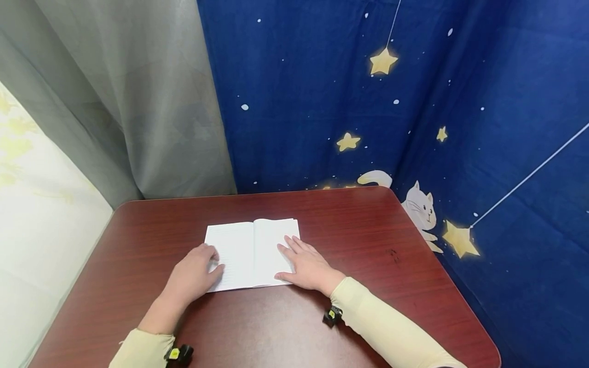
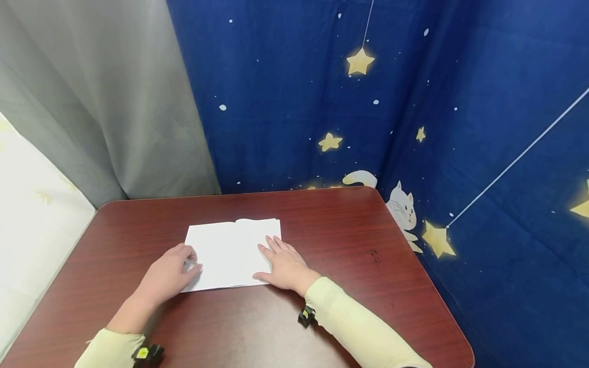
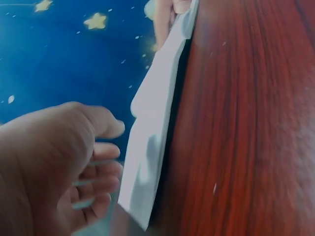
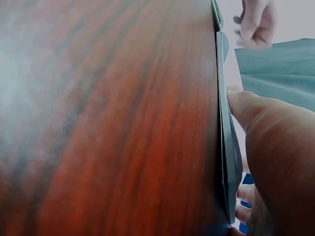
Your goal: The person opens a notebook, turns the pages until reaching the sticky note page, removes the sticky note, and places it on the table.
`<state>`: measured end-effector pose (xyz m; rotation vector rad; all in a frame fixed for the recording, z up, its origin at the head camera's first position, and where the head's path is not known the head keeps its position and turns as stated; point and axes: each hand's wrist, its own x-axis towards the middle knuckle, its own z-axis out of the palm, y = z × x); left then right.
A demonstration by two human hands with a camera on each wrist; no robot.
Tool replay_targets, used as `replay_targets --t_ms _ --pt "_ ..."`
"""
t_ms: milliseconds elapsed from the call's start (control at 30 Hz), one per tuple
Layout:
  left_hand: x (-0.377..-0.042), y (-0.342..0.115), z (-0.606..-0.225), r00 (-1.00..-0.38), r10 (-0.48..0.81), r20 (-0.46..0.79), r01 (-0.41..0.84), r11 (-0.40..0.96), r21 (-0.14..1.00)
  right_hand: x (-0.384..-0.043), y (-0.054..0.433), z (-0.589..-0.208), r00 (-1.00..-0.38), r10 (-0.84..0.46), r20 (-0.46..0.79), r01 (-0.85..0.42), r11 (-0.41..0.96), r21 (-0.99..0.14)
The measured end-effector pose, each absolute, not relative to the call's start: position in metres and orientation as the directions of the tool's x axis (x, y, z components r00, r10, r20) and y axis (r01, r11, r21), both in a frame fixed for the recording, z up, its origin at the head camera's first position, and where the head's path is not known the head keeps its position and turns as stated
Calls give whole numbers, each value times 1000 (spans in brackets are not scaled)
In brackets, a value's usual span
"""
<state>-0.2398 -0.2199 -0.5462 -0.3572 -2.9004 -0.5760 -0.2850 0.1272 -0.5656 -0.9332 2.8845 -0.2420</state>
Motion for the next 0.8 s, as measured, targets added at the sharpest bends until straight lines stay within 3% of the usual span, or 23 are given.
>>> replay_targets --t_ms 233,800 --pt "-262 -195 -555 -897 378 230 435 849 301 -285 127 -564 -809 -585 -53 -565 800 -200" --pt "-278 -188 -563 -908 415 -52 382 874 301 -284 125 -564 -816 -576 -58 -558 809 -182"
